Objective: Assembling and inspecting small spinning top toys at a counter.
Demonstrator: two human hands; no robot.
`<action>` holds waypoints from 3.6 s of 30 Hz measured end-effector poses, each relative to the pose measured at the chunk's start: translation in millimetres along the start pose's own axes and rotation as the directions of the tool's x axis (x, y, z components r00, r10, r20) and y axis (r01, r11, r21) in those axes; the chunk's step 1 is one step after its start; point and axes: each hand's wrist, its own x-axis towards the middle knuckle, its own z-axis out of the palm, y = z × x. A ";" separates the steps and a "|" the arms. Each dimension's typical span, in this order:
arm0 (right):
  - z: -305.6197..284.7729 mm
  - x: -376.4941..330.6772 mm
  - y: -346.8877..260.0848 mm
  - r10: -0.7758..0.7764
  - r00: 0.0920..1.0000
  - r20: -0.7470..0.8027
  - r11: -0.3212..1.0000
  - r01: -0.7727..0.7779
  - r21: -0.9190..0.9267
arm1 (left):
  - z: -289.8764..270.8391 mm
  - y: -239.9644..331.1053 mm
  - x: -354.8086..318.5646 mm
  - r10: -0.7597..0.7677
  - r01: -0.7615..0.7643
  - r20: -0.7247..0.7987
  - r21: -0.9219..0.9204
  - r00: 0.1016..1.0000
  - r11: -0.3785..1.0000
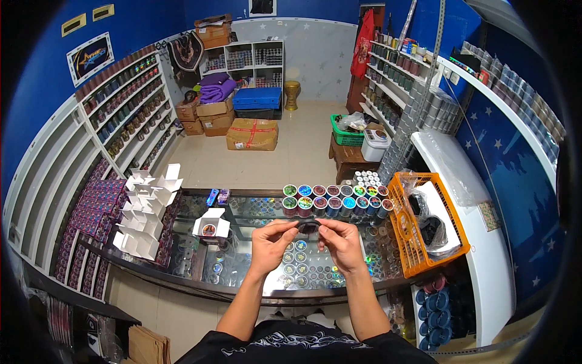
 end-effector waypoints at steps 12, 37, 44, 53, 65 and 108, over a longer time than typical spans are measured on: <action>3.1 8.2 12.5 -0.024 0.986 -0.164 1.000 0.021 -0.021 | 6.9 -2.0 -0.7 -0.213 0.195 -0.137 -0.129 0.968 0.972; 76.9 30.5 54.5 -0.031 0.998 -0.059 0.959 0.013 -0.283 | -92.4 19.1 -7.1 -0.239 0.207 -0.140 -0.210 0.961 0.956; 132.5 40.8 82.4 -0.095 0.990 -0.106 0.949 0.057 -0.310 | -159.9 36.5 -5.9 -0.241 0.231 -0.044 -0.155 0.970 0.960; 172.2 41.9 110.6 -0.130 0.983 -0.133 0.947 0.083 -0.310 | -209.1 47.3 -4.9 -0.212 0.210 -0.004 -0.101 0.977 0.972; 189.7 40.8 108.1 -0.118 0.987 -0.108 0.923 0.069 -0.377 | -219.4 49.6 7.4 -0.093 0.088 0.079 0.061 0.993 0.994; 223.7 70.5 128.2 -0.187 0.982 -0.035 0.950 0.172 -0.262 | -250.2 78.7 8.1 -0.074 0.095 -0.142 0.150 0.987 0.984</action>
